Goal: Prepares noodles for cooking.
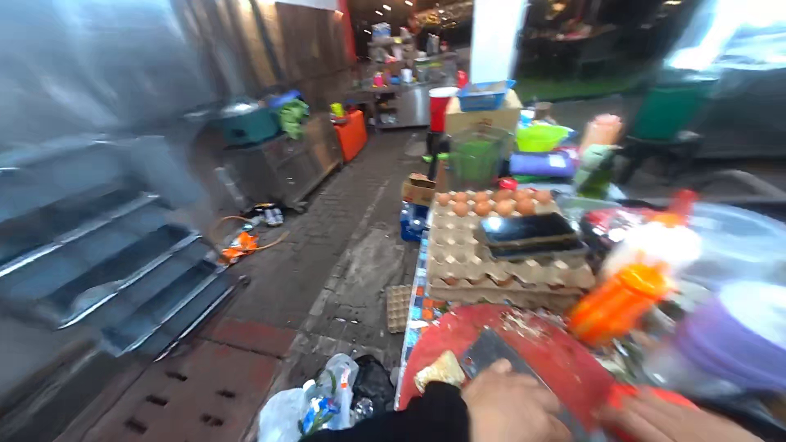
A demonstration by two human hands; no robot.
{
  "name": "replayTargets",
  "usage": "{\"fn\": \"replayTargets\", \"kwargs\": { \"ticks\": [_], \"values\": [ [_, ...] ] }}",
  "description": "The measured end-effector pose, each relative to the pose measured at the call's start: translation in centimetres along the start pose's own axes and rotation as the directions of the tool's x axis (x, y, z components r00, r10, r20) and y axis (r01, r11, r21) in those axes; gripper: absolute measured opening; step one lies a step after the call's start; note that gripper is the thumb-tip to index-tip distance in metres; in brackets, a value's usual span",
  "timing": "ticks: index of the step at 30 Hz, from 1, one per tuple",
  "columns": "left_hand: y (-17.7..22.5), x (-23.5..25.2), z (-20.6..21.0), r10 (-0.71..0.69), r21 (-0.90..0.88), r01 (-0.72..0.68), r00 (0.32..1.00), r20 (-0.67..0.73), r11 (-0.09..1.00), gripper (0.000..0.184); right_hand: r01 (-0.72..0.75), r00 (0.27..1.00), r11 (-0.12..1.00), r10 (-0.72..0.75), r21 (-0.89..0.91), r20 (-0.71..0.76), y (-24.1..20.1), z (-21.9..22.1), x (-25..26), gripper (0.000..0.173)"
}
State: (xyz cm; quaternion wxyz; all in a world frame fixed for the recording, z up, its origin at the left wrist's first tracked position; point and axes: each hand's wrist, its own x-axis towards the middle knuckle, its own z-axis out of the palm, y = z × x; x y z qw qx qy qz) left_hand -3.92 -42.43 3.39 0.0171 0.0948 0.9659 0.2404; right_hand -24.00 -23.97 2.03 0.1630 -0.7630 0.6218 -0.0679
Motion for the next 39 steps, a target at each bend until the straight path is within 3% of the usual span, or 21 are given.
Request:
{"fn": "replayTargets", "kwargs": {
  "ticks": [4, 9, 13, 17, 19, 21, 23, 27, 29, 30, 31, 33, 35, 37, 39],
  "values": [
    [-2.1, 1.0, 0.9, 0.173, -0.14, -0.186, 0.98, -0.096, 0.973, 0.017, 0.02, 0.988, 0.983, -0.047, -0.184, -0.144, -1.2, 2.0, 1.7, 0.078],
    [-4.4, 1.4, 1.4, 0.317, -0.184, -0.341, 0.937, -0.15, 0.922, 0.016, -0.111, 0.994, 0.993, 0.11, -0.039, -0.024, -3.0, 1.4, 2.4, 0.058],
    [-5.7, 1.6, 1.9, 0.391, -0.206, -0.442, 0.887, -0.246, 0.873, 0.017, -0.206, 0.978, 0.978, 0.206, -0.014, -0.022, -4.4, 1.6, 3.0, 0.07],
    [-6.7, 1.4, 2.2, 0.474, -0.232, -0.548, 0.825, -0.308, 0.804, 0.019, -0.286, 0.958, 0.958, 0.286, 0.019, 0.006, -6.3, 1.5, 4.8, 0.06],
    [-7.6, 0.9, 1.7, 0.441, -0.334, -0.544, 0.831, -0.338, 0.77, 0.025, -0.419, 0.906, 0.905, 0.412, 0.07, 0.092, -6.6, -0.3, 4.7, 0.054],
    [-8.8, -0.1, 1.5, 0.357, -0.474, -0.498, 0.862, -0.36, 0.726, 0.032, -0.602, 0.797, 0.784, 0.577, 0.152, 0.181, -6.3, -2.4, 3.7, 0.054],
    [-9.9, -1.2, 2.1, 0.244, -0.663, -0.439, 0.896, -0.371, 0.606, 0.032, -0.729, 0.684, 0.656, 0.699, 0.196, 0.206, -4.5, -3.2, 2.5, 0.054],
    [-11.4, -1.4, 5.4, 0.128, -0.857, -0.488, 0.872, -0.472, 0.164, 0.025, -0.805, 0.577, 0.555, 0.814, 0.211, 0.06, 1.8, 1.0, 3.9, 0.05],
    [-11.2, -1.7, 6.3, 0.061, -0.846, -0.531, 0.844, -0.532, -0.045, 0.023, -0.788, 0.598, 0.59, 0.801, 0.174, -0.009, 2.2, 3.1, 5.9, 0.048],
    [-11.0, -1.9, 6.5, 0.026, -0.827, -0.547, 0.832, -0.554, -0.127, 0.023, -0.718, 0.663, 0.673, 0.739, 0.178, -0.119, 1.3, 3.6, 6.7, 0.038],
    [-10.9, -2.2, 6.6, -0.01, -0.805, -0.56, 0.822, -0.569, -0.195, 0.023, -0.578, 0.74, 0.793, 0.609, 0.194, -0.286, -0.2, 4.1, 7.2, 0.027],
    [-10.5, -2.6, 6.9, -0.083, -0.758, -0.59, 0.801, -0.593, -0.277, 0.024, -0.227, 0.794, 0.948, 0.313, 0.223, -0.522, -3.8, 5.2, 8.6, 0.021],
    [-10.1, -2.8, 7.3, -0.12, -0.712, -0.619, 0.776, -0.619, -0.331, 0.023, -0.022, 0.843, 0.985, 0.109, 0.169, -0.526, -6.6, 6.6, 9.4, 0.02],
    [-9.9, -3.1, 7.6, -0.156, -0.692, -0.642, 0.76, -0.631, -0.33, 0.025, -0.011, 0.897, 0.997, 0.046, 0.081, -0.44, -7.7, 8.5, 9.3, 0.011],
    [-10.7, -4.2, 7.9, -0.233, -0.745, -0.651, 0.754, -0.614, -0.144, 0.031, -0.074, 0.944, 0.979, 0.131, 0.19, -0.303, -8.7, 9.1, 8.2, 0.01]
  ]
}}
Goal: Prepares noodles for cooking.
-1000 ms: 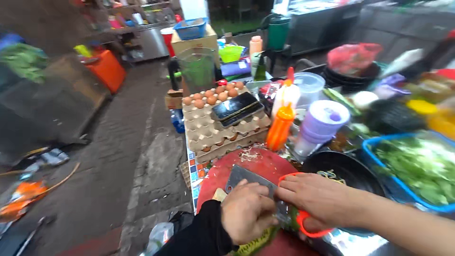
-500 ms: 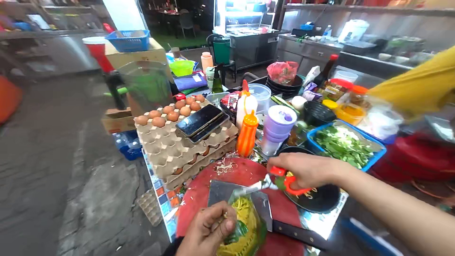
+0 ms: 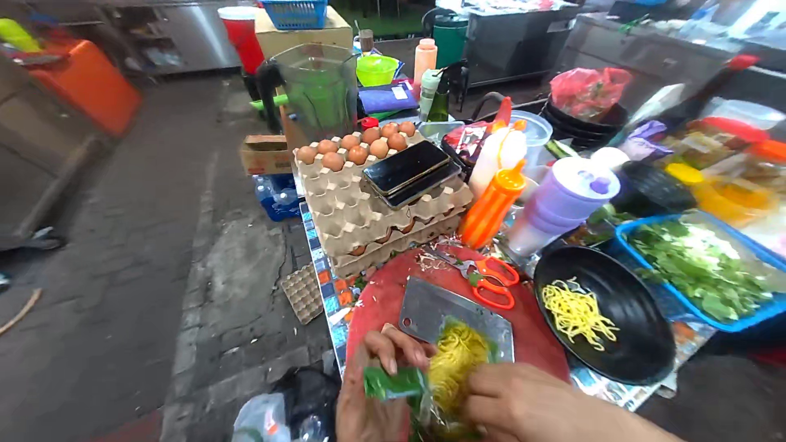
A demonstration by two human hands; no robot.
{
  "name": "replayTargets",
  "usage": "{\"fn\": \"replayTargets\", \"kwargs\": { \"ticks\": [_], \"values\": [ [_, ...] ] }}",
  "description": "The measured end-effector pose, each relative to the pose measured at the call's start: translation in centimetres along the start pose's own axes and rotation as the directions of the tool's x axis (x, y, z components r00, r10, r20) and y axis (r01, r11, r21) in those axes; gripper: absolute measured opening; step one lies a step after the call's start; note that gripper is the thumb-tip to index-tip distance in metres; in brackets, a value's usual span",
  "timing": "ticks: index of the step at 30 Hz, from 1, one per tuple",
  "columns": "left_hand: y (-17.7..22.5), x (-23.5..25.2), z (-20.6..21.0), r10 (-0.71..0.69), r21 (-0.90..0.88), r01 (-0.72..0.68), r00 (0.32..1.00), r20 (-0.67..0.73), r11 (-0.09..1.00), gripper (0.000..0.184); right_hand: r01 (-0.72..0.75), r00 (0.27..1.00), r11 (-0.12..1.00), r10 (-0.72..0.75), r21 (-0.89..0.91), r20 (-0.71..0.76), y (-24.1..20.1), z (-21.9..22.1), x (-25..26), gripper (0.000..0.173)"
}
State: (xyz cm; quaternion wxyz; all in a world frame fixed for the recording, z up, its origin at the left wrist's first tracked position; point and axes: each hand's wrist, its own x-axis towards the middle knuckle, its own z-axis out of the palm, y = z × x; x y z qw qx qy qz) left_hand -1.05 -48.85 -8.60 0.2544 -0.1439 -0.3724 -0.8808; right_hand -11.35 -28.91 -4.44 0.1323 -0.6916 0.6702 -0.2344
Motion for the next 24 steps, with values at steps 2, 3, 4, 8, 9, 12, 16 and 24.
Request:
{"fn": "replayTargets", "kwargs": {
  "ticks": [2, 3, 4, 8, 9, 12, 16, 24],
  "values": [
    [0.2, -1.5, -2.0, -0.046, 0.355, 0.053, 0.999, -0.028, 0.934, 0.06, -0.205, 0.978, 0.971, 0.199, 0.122, 0.058, -1.8, -0.9, -1.2, 0.015],
    [0.0, -2.6, -2.8, -0.119, 0.49, 0.112, 0.993, -0.017, 0.865, 0.083, -0.294, 0.956, 0.947, 0.293, 0.129, 0.028, -2.5, -1.2, -1.7, 0.018],
    [-0.3, -3.6, -3.1, -0.224, 0.576, 0.181, 0.974, 0.005, 0.797, 0.104, -0.371, 0.928, 0.921, 0.373, 0.118, 0.008, -2.9, -1.4, -1.6, 0.019],
    [-2.3, -5.9, 0.4, -0.434, 0.732, 0.37, 0.894, -0.112, 0.572, 0.117, -0.559, 0.829, 0.823, 0.558, -0.097, -0.038, -3.2, -1.2, 0.6, 0.03],
    [-3.0, -6.3, 1.0, -0.384, 0.744, 0.341, 0.915, -0.124, 0.574, 0.112, -0.572, 0.815, 0.806, 0.58, -0.149, 0.01, -3.2, -1.2, 1.2, 0.033],
    [-4.6, -7.2, 1.5, -0.197, 0.726, 0.199, 0.976, -0.089, 0.659, 0.097, -0.394, 0.914, 0.883, 0.406, -0.253, -0.006, -2.1, -0.4, 0.9, 0.033],
    [-4.5, -7.0, 1.1, -0.046, 0.696, 0.069, 0.998, -0.053, 0.715, 0.088, -0.18, 0.969, 0.871, 0.076, -0.458, -0.236, -2.2, 0.0, 0.0, 0.023],
    [-2.6, -6.0, -0.5, -0.197, 0.741, 0.147, 0.98, -0.02, 0.655, 0.106, -0.306, 0.937, 0.926, 0.251, -0.222, -0.244, -1.9, -0.2, 0.8, 0.018]
  ]
}}
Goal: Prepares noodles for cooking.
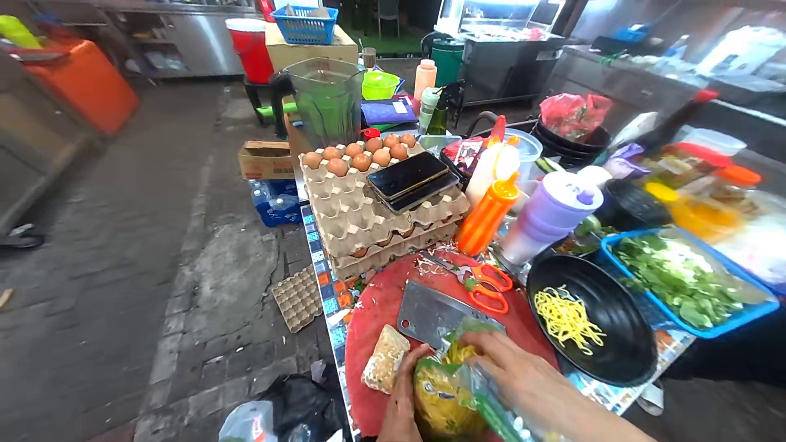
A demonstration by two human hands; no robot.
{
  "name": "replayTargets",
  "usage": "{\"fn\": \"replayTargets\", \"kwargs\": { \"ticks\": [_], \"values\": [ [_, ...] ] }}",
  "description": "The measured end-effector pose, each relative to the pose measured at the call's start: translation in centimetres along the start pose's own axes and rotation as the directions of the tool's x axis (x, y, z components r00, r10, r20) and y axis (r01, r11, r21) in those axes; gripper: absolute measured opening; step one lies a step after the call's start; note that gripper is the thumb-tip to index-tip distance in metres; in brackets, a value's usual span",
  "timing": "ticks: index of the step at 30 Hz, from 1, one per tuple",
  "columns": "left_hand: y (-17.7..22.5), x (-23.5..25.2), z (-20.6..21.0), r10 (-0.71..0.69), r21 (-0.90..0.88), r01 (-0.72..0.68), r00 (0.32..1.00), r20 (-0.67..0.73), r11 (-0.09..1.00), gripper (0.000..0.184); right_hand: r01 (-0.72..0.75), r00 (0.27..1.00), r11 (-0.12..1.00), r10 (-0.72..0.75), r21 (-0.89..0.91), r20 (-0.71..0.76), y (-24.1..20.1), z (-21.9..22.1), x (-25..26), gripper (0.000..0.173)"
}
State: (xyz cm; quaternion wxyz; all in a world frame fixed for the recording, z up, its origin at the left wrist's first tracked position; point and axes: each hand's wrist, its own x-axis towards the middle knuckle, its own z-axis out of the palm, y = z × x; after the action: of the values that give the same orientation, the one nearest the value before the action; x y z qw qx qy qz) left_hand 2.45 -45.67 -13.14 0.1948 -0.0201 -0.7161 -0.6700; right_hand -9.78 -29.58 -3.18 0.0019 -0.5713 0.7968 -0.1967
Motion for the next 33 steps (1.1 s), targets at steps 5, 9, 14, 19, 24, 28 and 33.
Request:
{"fn": "replayTargets", "kwargs": {
  "ticks": [5, 9, 14, 19, 24, 28, 33],
  "values": [
    [-0.9, 0.0, 1.3, 0.096, -0.149, -0.095, 0.995, 0.002, 0.984, 0.107, 0.085, 0.996, 0.995, -0.085, -0.055, -0.005, -1.5, 2.0, 0.6, 0.011],
    [-1.0, -0.2, 1.4, 0.085, -0.167, -0.087, 0.996, -0.022, 0.982, 0.106, 0.044, 0.997, 0.99, -0.035, 0.131, -0.07, -0.1, -0.9, 0.4, 0.009],
    [-1.2, -0.1, 2.0, 0.142, -0.084, -0.147, 0.988, -0.062, 0.986, 0.11, -0.168, 0.964, 0.974, 0.13, 0.15, 0.233, -0.9, -3.0, -0.1, 0.019],
    [-2.2, 0.0, 1.9, 0.248, -0.07, -0.251, 0.968, -0.048, 0.966, 0.104, -0.138, 0.968, 0.98, 0.102, 0.147, 0.228, 0.2, -1.6, 0.1, 0.019],
    [-2.5, 0.0, 2.0, 0.235, -0.155, -0.243, 0.97, -0.065, 0.958, 0.106, -0.135, 0.989, 0.961, 0.115, 0.24, 0.097, 0.4, -5.4, -0.4, 0.026],
    [-2.2, 0.5, 2.2, 0.27, -0.073, -0.269, 0.963, 0.011, 0.96, 0.105, -0.145, 0.96, 0.973, 0.096, 0.177, 0.263, -0.5, -2.3, -1.7, 0.026],
    [0.4, 0.6, 2.8, 0.119, 0.047, -0.119, 0.993, 0.012, 0.992, 0.105, -0.124, 0.982, 0.899, 0.172, 0.42, -0.08, 0.7, 0.2, -1.9, 0.033]
  ]
}}
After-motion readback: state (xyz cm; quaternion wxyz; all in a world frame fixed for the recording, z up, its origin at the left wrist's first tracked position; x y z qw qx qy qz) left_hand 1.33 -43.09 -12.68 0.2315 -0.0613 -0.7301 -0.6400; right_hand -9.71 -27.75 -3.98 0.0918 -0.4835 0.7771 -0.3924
